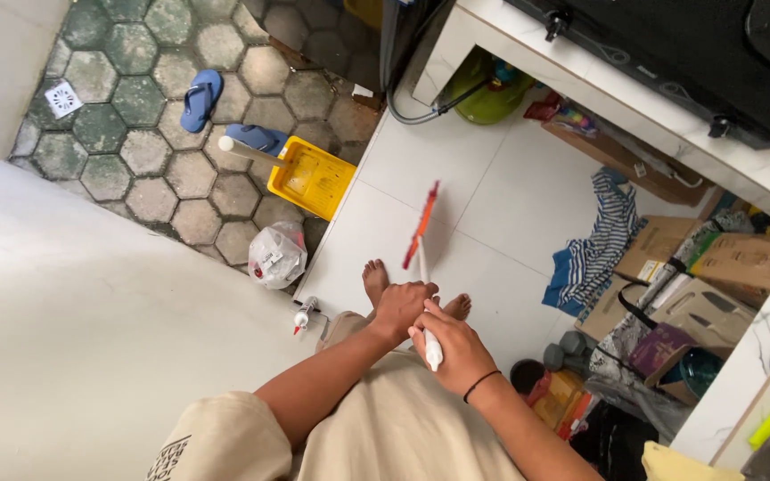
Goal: Sweeping the floor with a broom.
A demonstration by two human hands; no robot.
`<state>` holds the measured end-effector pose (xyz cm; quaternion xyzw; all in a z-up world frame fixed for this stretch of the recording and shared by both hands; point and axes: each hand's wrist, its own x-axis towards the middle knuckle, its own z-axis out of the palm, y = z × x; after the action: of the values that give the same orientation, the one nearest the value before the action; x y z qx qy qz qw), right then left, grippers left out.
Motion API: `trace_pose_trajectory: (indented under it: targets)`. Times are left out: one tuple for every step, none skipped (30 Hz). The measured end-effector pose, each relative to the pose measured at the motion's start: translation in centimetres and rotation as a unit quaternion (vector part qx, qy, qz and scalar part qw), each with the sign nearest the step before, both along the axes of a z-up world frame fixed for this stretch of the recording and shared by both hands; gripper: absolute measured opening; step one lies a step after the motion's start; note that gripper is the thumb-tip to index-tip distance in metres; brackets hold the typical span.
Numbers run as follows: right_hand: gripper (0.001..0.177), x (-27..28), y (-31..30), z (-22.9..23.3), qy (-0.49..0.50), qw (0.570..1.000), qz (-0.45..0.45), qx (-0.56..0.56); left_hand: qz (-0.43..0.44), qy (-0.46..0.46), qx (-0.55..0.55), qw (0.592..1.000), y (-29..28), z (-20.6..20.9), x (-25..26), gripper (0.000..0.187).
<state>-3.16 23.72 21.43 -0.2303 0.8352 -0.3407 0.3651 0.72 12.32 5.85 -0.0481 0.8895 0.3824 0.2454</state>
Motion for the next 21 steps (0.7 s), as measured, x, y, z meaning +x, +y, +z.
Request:
trace_pose_trajectory:
  targets:
    - [0.020,0.3,0.3,-1.0,-0.003,1.000,-0.004,0.002,-0.004,-0.003,0.002,1.000,0.2,-0.3,-0.1,0.028]
    - [0.020,0.6,0.5,-2.1,0.003,1.000,-0.009,0.000,-0.012,-0.032,0.017,0.999,0.4,-0.7,-0.2,0.028]
    - [0.020,0.9,0.7,-3.1,0.009,1.000,-0.014,-0.001,-0.021,-0.061,0.033,0.997,0.6,-1.1,-0.4,0.031]
    - [0.020,1.1,0.7,-4.5,0.008,1.000,-0.017,-0.001,-0.023,-0.061,0.033,0.997,0.5,-1.9,-0.3,0.031]
    - [0.020,1.4,0.7,-5.9,0.013,1.000,-0.021,-0.006,-0.029,-0.075,0.032,0.996,0.4,-2.7,-0.2,0.032]
    - [0.019,1.7,0.7,-7.4,0.017,0.999,-0.025,-0.012,-0.034,-0.089,0.032,0.995,0.4,-3.5,-0.1,0.034]
    - [0.019,1.8,0.5,-8.2,0.016,0.999,-0.028,-0.012,-0.037,-0.090,0.032,0.995,0.2,-5.3,0.3,0.034]
    - [0.019,2.0,0.2,-9.1,0.011,0.999,-0.030,-0.021,-0.037,-0.087,0.011,0.995,-0.1,-7.1,0.7,0.034]
    - [0.019,2.1,-0.1,-9.9,0.007,0.999,-0.033,-0.031,-0.037,-0.084,-0.009,0.996,-0.4,-8.9,1.1,0.035]
    - [0.019,2.0,-0.7,-9.8,0.006,0.999,-0.035,-0.032,-0.038,-0.086,-0.010,0.996,-1.0,-10.4,1.8,0.035]
    - [0.019,1.8,-1.2,-9.8,-0.004,0.998,-0.035,-0.046,-0.032,-0.006,-0.056,0.998,-1.5,-11.9,2.5,0.033]
    - [0.020,1.7,-1.7,-9.7,-0.014,0.997,-0.035,-0.060,-0.026,0.075,-0.101,0.992,-2.2,-13.4,3.1,0.030]
    - [0.020,1.7,-2.2,-9.8,-0.015,0.997,-0.037,-0.061,-0.028,0.074,-0.103,0.992,-3.1,-12.2,2.9,0.030]
    - [0.020,1.6,-2.7,-10.0,-0.027,0.996,-0.034,-0.078,-0.019,0.011,-0.103,0.994,-4.2,-11.1,2.6,0.027]
    - [0.020,1.6,-3.3,-10.1,-0.039,0.994,-0.030,-0.094,-0.010,-0.052,-0.103,0.993,-5.3,-9.9,2.3,0.025]
    - [0.020,1.7,-3.8,-10.2,-0.040,0.994,-0.031,-0.097,-0.011,-0.053,-0.105,0.993,-6.0,-8.6,2.0,0.025]
    - [0.019,1.8,-4.2,-10.3,-0.040,0.992,-0.031,-0.113,-0.006,-0.031,-0.123,0.992,-6.8,-7.3,1.8,0.031]
    - [0.019,1.9,-4.7,-10.4,-0.040,0.990,-0.030,-0.129,0.000,-0.009,-0.140,0.990,-7.5,-5.9,1.5,0.039]
    - [0.019,1.8,-4.9,-10.1,-0.041,0.990,-0.031,-0.131,0.000,-0.010,-0.142,0.990,-7.8,-5.2,1.5,0.039]
    - [0.018,1.6,-5.1,-9.9,-0.029,0.989,-0.024,-0.146,0.025,0.008,-0.139,0.990,-8.2,-4.5,1.3,0.035]
    - [0.016,1.4,-5.3,-9.7,-0.016,0.987,-0.018,-0.160,0.051,0.025,-0.136,0.989,-8.6,-3.9,1.1,0.032]
